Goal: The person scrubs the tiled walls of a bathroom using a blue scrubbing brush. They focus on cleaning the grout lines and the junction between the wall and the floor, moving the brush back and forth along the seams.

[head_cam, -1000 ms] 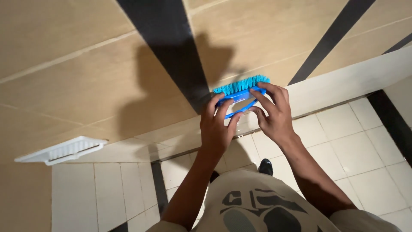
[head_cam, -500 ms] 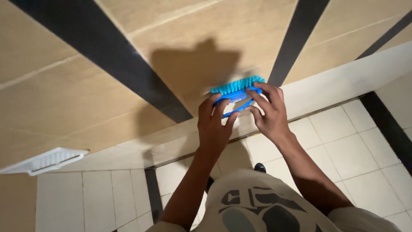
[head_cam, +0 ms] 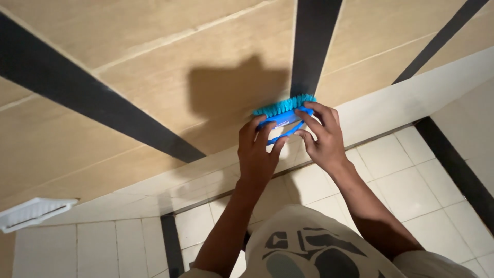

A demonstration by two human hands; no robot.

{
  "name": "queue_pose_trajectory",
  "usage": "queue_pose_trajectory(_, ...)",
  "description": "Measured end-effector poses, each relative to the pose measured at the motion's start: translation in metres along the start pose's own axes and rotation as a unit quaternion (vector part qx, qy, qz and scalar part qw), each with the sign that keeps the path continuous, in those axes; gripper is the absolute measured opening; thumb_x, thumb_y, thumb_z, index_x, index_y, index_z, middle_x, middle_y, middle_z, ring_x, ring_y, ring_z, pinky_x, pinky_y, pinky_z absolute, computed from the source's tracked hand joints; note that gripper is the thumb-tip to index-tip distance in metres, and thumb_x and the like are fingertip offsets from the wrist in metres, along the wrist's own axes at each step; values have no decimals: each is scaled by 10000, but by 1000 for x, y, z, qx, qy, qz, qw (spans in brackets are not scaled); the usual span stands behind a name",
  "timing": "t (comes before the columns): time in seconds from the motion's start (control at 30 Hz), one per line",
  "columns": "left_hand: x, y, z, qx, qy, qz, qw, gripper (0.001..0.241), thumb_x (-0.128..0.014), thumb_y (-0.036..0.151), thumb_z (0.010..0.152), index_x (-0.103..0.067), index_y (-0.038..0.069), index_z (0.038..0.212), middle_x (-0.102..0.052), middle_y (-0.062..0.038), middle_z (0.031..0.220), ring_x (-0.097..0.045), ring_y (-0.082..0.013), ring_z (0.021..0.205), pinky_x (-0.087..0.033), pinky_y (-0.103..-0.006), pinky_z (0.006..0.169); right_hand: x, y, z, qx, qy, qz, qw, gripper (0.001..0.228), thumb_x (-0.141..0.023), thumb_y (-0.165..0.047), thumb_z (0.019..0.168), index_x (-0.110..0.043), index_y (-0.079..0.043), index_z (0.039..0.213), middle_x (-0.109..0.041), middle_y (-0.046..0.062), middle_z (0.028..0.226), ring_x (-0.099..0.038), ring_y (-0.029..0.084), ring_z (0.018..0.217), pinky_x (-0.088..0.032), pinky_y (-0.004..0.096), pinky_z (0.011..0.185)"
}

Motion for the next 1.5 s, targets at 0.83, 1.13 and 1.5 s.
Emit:
queue_pose_trajectory(0.83, -41, -2, -14, 28, 4, 20, 999, 426, -861, 212, 846, -681, 71, 1205, -583, -107, 1387, -562, -353, 1255, -522, -457, 1023, 3, 39, -8, 3, -61, -28, 998, 569, -840, -65, 779, -690, -84, 1328, -595, 105, 1422, -554, 352, 1209, -520, 434, 1019)
queue_pose_trajectory(1.13, -47, -12, -24, 46, -14, 20, 999, 415, -858, 224, 840, -681, 83, 1188, -587, -102, 1376, -569, -351, 1236, -529, -459, 997, -9, 45, -19, -3, -69, -40, 997, 586, -849, -77, 769, -682, -99, 1331, -597, 88, 1419, -555, 349, 1207, -514, 436, 1022)
queue_pose_trajectory(1.5, -59, -22, -37, 35, -22, 32, 999, 430, -863, 225, 827, -672, 81, 1185, -589, -108, 1377, -567, -353, 1228, -523, -465, 1003, -17, 52, -31, -2, -59, -25, 998, 598, -850, -53, 745, -687, -102, 1318, -605, 85, 1405, -570, 335, 1147, -530, 425, 974)
Point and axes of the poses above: each hand's wrist, its own z-axis towards the middle knuckle, its own x-axis out of the back of the hand, y = z × x, the point moved 4 cm from there along z, towards the middle knuckle
